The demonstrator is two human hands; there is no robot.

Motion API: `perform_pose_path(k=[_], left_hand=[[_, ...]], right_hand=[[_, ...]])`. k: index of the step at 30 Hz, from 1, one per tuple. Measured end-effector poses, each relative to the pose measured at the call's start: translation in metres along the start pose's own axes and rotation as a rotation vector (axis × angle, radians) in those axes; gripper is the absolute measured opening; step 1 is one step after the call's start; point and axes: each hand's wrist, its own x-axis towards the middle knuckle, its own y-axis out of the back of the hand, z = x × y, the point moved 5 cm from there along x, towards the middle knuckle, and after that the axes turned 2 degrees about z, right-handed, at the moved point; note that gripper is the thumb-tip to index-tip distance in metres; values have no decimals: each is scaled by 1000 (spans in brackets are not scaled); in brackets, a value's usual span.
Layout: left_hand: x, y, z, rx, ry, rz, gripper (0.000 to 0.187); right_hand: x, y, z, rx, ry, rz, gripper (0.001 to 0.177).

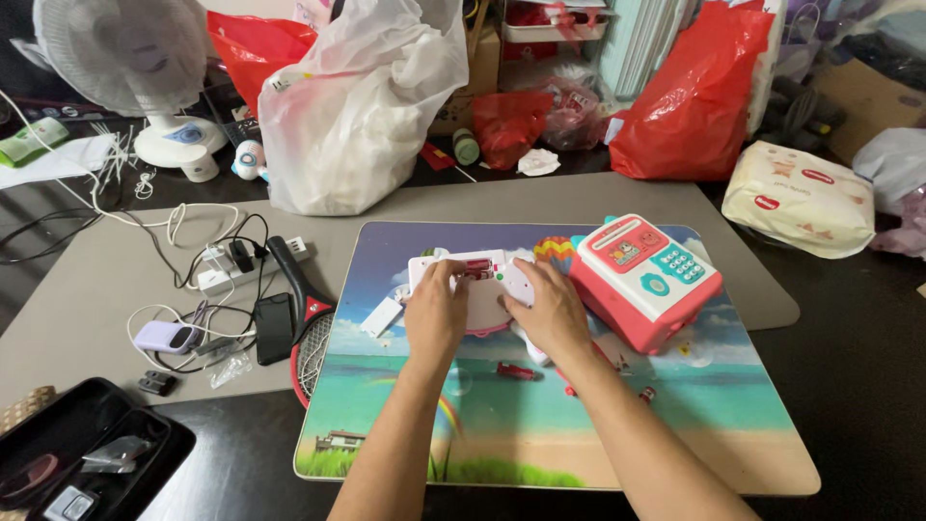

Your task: The person assembles a pink toy cash register and a pink toy phone using a red screwdriver. They insert batteries into the cash register, then use the screwdriver to tighten screws on the back of both the cash register and the phone.

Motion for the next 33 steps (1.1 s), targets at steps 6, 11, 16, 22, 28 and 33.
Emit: perform_pose_path(k=[6,11,16,22,28,33], left_hand=[[-5,10,11,-9,-63,153,13],[-10,7,13,164,-187,94,17],[-15,-5,23,93,-274,-27,24],[-19,14,9,-159,-297,-15,33],[-21,25,-3,-179,-104,-515,44],[-41,20,-6,-35,144,-733,43]], right_hand=[[1,3,0,16,-35,-31,61],[1,4,2,23,-47,-50,61],[1,5,6,44,-73,-89,64],[4,10,13,52,47,14,51],[8,27,30,26,-83,-114,29],[2,37,41,-63,-182,-279,29]])
